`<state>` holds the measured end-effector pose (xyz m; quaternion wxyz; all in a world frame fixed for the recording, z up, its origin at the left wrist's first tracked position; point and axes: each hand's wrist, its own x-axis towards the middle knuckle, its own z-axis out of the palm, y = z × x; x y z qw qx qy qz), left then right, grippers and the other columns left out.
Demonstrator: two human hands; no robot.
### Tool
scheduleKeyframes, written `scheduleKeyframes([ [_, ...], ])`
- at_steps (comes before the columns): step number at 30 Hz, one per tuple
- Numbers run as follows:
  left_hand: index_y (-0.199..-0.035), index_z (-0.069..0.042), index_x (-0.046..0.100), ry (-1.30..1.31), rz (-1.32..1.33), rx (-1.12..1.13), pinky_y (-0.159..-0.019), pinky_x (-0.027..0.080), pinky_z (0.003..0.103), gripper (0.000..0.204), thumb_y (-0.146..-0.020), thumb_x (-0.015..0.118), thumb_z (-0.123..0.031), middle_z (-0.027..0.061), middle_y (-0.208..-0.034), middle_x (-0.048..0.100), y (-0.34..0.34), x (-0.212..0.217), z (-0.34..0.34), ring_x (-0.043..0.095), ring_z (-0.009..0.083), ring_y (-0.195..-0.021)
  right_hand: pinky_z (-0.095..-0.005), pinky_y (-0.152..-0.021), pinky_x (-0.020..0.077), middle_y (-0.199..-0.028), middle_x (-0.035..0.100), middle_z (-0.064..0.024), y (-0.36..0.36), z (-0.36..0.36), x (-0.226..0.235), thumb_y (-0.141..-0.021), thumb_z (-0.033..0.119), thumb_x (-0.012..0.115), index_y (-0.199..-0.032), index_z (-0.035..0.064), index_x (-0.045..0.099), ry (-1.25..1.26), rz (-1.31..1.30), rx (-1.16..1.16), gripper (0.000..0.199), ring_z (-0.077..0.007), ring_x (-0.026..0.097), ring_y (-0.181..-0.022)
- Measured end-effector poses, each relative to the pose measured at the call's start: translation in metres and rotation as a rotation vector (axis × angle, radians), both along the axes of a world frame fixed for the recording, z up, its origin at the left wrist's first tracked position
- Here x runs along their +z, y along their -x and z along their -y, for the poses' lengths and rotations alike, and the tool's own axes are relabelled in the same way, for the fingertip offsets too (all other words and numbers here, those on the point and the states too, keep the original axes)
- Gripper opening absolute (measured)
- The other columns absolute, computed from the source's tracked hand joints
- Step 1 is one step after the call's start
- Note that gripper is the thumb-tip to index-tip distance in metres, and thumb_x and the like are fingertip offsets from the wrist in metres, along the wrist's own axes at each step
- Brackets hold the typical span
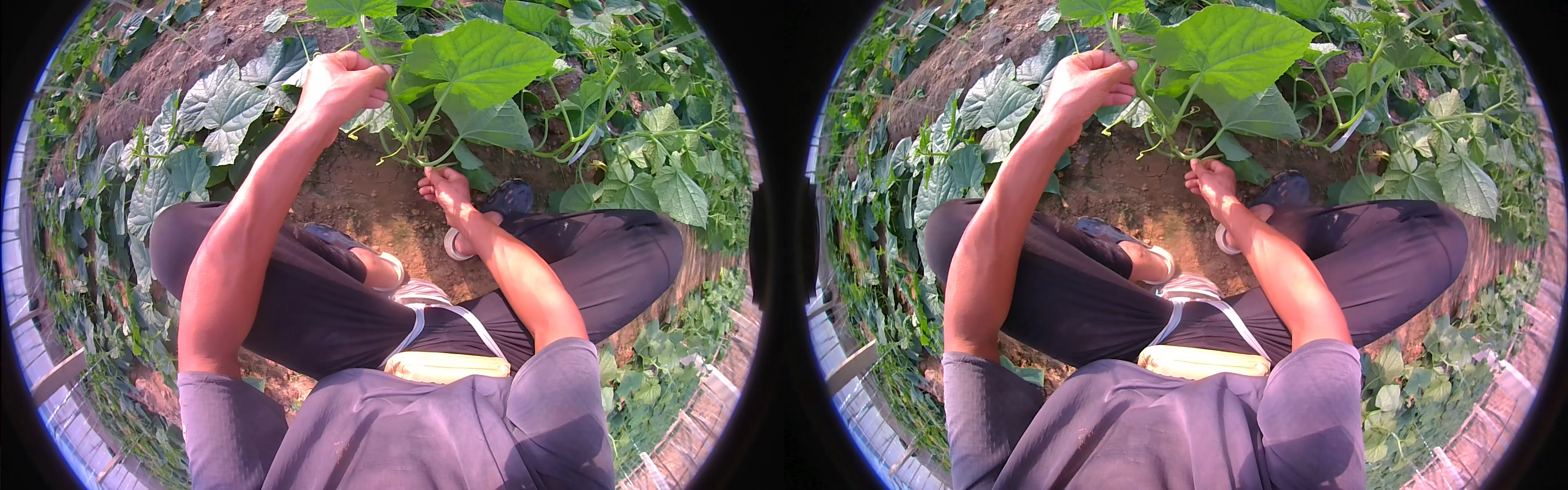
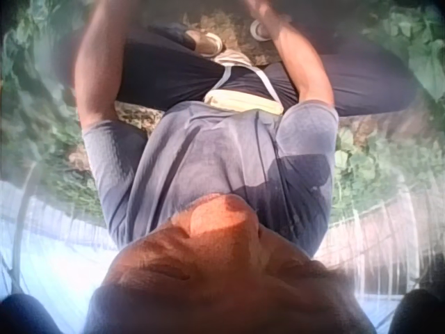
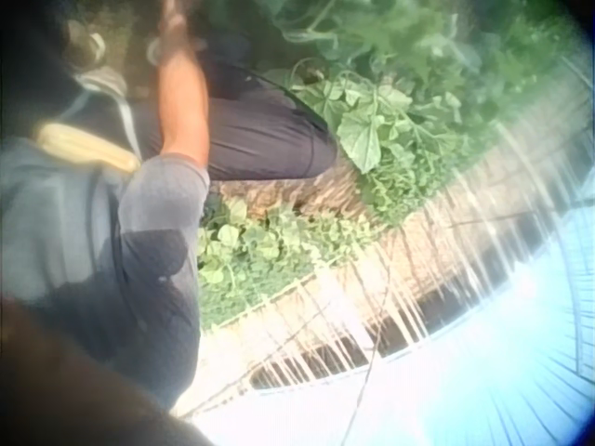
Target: The person sits on the ground in a greenhouse and uses their hands to prune and tie cucumber vines to vertical strings. They repeatedly remove small side shoots and leaves, then wrap the main vine around the support string to guide its growth.
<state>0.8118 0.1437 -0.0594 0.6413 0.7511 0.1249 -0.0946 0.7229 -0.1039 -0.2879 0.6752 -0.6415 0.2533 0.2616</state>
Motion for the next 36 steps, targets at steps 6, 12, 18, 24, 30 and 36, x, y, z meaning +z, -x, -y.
scheduleKeyframes([
  [6, -0.101, 0.001, 0.073, -0.017, -0.014, -0.009, -0.078, 0.064, 0.027, 0.025, -0.100, 0.080, -0.023, 0.0068, -0.092, 0.076, -0.007, 0.000, 0.000, 0.074, 0.0127, -0.082, -0.0290, -0.067, 0.0582, -0.088, 0.077, -0.0071, -0.004, 0.004, -0.005, -0.108, 0.023, 0.069, -0.102, 0.0023, 0.070, 0.080, 0.060, 0.091, 0.022, -0.0126, 0.071, -0.072],
  [12, -0.101, 0.000, 0.073, -0.042, -0.032, -0.012, -0.078, 0.064, 0.026, 0.024, -0.101, 0.080, -0.023, 0.0065, -0.092, 0.075, -0.008, 0.000, 0.000, 0.074, 0.0122, -0.082, -0.0289, -0.067, 0.0573, -0.089, 0.078, -0.0061, 0.002, 0.006, -0.007, -0.108, 0.024, 0.069, -0.105, 0.0031, 0.073, -0.004, -0.009, 0.036, 0.021, -0.0131, 0.072, -0.072],
  [18, -0.102, 0.003, 0.074, -0.023, 0.002, 0.011, -0.074, 0.063, 0.027, 0.025, -0.097, 0.079, -0.021, 0.0101, -0.089, 0.078, -0.005, -0.005, -0.003, 0.075, 0.0131, -0.078, -0.0295, -0.067, 0.0576, -0.090, 0.078, -0.0068, -0.001, -0.002, 0.001, -0.109, 0.025, 0.068, -0.104, 0.0029, 0.073, 0.063, 0.024, 0.052, 0.023, -0.0140, 0.073, -0.073],
  [24, -0.102, 0.003, 0.074, -0.017, -0.001, -0.003, -0.075, 0.063, 0.027, 0.025, -0.098, 0.079, -0.021, 0.0093, -0.091, 0.077, -0.004, -0.004, -0.001, 0.075, 0.0129, -0.079, -0.0294, -0.067, 0.0581, -0.091, 0.078, -0.0086, 0.002, 0.007, -0.016, -0.109, 0.019, 0.064, -0.112, 0.0012, 0.073, 0.079, 0.087, 0.114, 0.020, -0.0145, 0.073, -0.075],
  [30, -0.102, 0.002, 0.073, -0.030, -0.006, -0.017, -0.076, 0.064, 0.027, 0.024, -0.100, 0.079, -0.021, 0.0077, -0.092, 0.076, -0.006, -0.004, -0.001, 0.074, 0.0126, -0.080, -0.0351, -0.076, 0.0655, -0.118, 0.074, -0.0130, 0.014, -0.003, -0.013, -0.104, 0.005, 0.062, -0.142, 0.0033, 0.055, -0.128, -0.138, 0.026, 0.039, -0.0215, 0.077, -0.087],
  [36, -0.101, 0.000, 0.072, -0.023, -0.030, 0.006, -0.077, 0.063, 0.026, 0.022, -0.102, 0.078, -0.021, 0.0059, -0.093, 0.075, -0.004, -0.004, -0.006, 0.073, 0.0125, -0.082, -0.0405, -0.090, 0.0650, -0.124, 0.068, -0.0124, 0.002, -0.016, -0.020, -0.097, -0.007, 0.058, -0.142, 0.0033, 0.048, -0.347, -0.089, -0.246, 0.047, -0.0265, 0.075, -0.102],
])
